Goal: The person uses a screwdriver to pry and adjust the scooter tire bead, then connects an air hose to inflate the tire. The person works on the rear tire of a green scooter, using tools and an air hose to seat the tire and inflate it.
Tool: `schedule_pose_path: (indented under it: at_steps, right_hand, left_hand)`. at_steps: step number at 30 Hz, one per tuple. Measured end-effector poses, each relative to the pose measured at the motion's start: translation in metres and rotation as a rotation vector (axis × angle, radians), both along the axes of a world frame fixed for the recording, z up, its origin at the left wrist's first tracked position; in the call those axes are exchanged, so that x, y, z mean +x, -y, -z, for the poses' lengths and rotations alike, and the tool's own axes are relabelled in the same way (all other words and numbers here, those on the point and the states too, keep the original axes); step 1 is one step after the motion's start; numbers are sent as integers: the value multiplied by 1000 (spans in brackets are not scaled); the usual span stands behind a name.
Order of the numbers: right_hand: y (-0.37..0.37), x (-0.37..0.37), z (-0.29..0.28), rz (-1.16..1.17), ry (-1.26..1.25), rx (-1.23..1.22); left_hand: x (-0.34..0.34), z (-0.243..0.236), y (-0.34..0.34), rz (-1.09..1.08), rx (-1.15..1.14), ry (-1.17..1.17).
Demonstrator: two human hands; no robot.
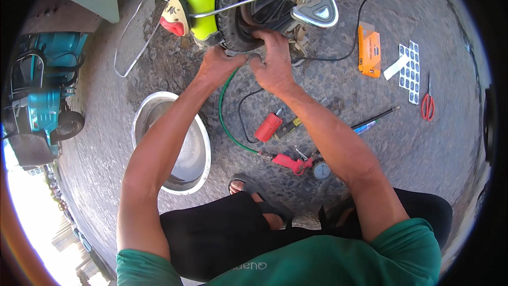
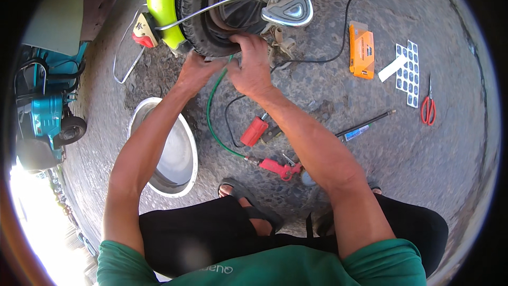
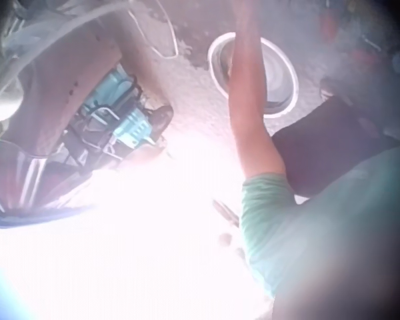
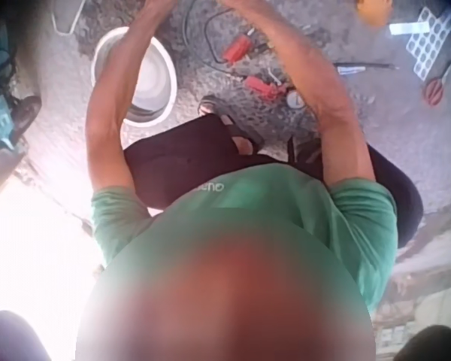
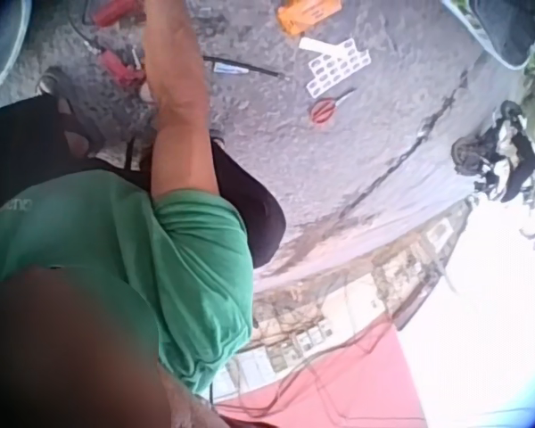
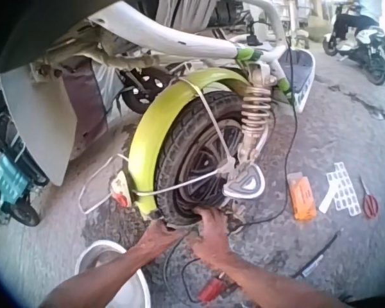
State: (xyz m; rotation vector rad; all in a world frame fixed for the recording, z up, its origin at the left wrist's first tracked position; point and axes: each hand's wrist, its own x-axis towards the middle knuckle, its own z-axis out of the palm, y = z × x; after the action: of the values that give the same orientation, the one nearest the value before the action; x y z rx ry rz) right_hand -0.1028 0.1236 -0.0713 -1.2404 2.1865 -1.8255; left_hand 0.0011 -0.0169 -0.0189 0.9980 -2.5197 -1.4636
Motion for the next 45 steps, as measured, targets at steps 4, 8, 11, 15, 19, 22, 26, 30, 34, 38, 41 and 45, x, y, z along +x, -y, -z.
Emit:
schedule_pose_path:
  at_steps: [4, 8, 11, 15, 19, 22, 26, 30, 34, 38, 41, 45]
  right_hand:
    - [-11, -5, 5, -87, 178, 9]
    - [-8, -3, 28, 1, 867, -62]
    - [2, -13, 9, 26, 1432, -36]
    - [33, -31, 8, -74, 1713, -212]
    - [53, -22, 19, -135, 1841, -510]
    - [61, -10, 25, -136, 1799, -749]
    - [66, -9, 33, -132, 1685, -745]
    - [65, 4, 17, -78, 1733, -743]
    - [61, 20, -11, -125, 1877, -822]
    - [44, 13, -17, -28, 1864, -358]
    - [21, 9, -11, 26, 1492, 14]
    - [4, 17, 10, 186, 436, -26]
  left_hand:
    - [-6, 13, -4, -54, 275, -240]
    - [-4, 10, 5, -73, 278, -206]
    - [5, -12, 7, -79, 257, -194]
    - [5, -53, 1, -109, 196, -308]
    - [10, -43, 3, -64, 163, -313]
    - [16, -39, -2, -65, 181, -334]
    - [15, -36, -1, -31, 143, -246]
    - [6, -41, -6, 8, 154, -244]
    - [-5, -31, -7, -101, 86, -345]
    - [-9, -34, -10, -147, 142, -349]
    - [-4, -33, -6, -119, 73, -367]
    - [-9, -37, -12, -113, 55, -364]
